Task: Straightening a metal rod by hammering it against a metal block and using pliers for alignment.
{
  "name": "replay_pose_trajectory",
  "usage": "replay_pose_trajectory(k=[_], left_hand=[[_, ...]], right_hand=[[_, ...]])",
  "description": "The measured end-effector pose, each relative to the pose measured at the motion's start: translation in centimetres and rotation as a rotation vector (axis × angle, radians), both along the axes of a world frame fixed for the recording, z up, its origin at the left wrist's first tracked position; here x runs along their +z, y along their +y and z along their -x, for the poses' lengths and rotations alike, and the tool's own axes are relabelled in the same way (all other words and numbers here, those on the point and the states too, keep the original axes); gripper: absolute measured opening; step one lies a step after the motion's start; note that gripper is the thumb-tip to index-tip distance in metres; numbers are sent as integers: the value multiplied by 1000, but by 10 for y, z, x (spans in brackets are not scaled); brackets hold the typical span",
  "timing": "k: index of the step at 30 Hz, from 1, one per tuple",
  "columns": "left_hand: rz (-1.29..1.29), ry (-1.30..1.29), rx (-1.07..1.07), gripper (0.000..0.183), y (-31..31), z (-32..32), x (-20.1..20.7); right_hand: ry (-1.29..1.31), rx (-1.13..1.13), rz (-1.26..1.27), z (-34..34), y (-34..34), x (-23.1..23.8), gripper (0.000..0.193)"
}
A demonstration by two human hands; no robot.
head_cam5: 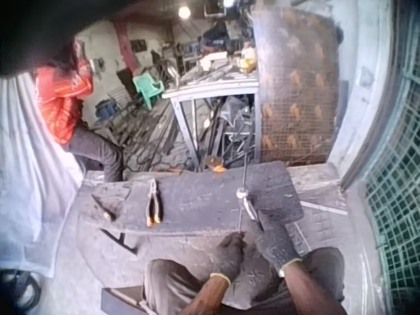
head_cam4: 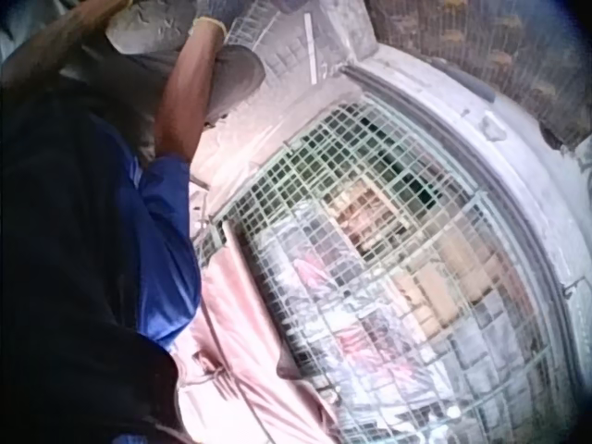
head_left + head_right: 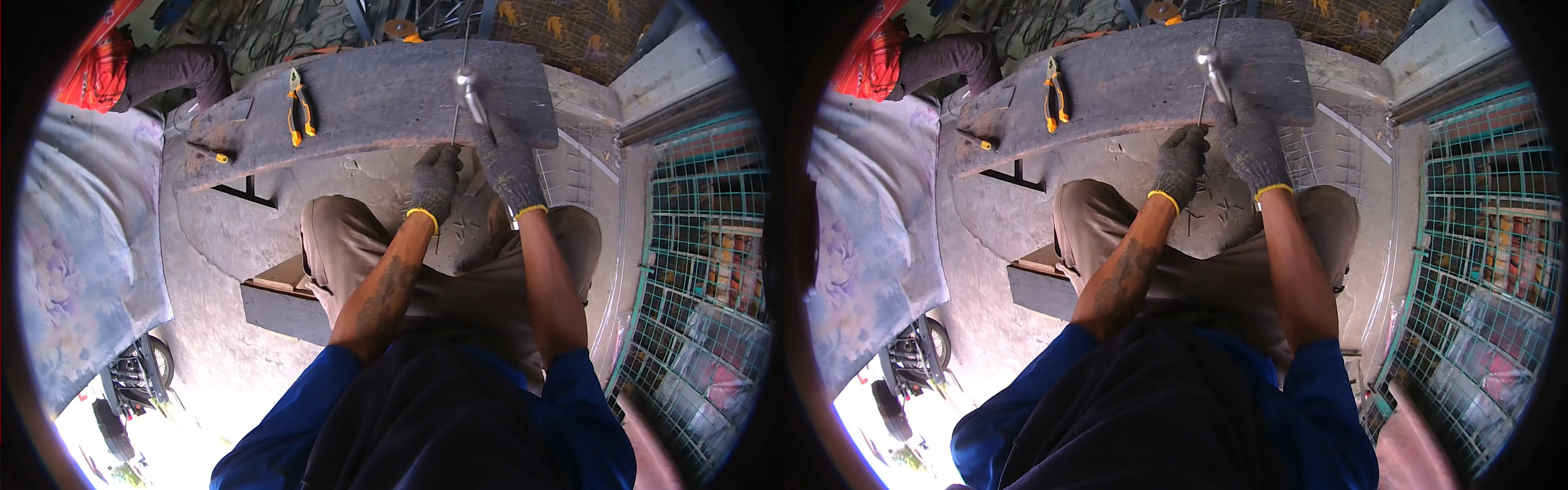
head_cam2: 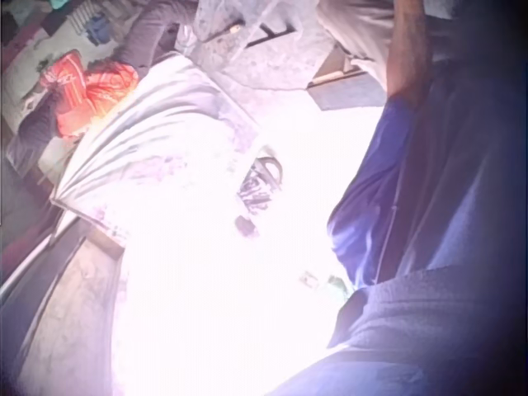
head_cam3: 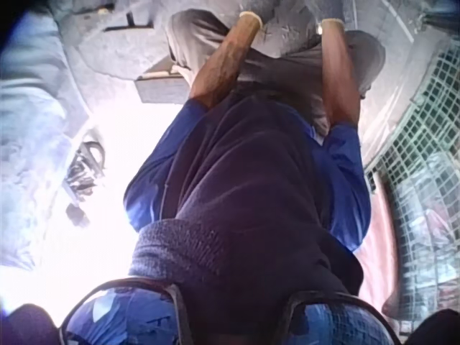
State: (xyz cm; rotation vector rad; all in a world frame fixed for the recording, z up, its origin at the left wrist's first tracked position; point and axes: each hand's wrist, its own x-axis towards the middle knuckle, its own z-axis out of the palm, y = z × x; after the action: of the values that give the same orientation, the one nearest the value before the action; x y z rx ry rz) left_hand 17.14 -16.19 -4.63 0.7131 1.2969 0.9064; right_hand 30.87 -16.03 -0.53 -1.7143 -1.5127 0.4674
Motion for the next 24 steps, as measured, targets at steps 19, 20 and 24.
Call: replay_pose_trajectory(k=[19, 20, 24], left_hand=[[56, 71, 7, 29, 5, -4, 2], [55, 72, 7, 29, 6, -3, 3], [15, 36, 23, 29, 4, -5, 4]], right_hand=[[-95, 68, 201, 4, -3, 6, 44], [-59, 65, 183, 5, -5, 7, 45], [-57, 8, 55, 2, -5, -6, 44]])
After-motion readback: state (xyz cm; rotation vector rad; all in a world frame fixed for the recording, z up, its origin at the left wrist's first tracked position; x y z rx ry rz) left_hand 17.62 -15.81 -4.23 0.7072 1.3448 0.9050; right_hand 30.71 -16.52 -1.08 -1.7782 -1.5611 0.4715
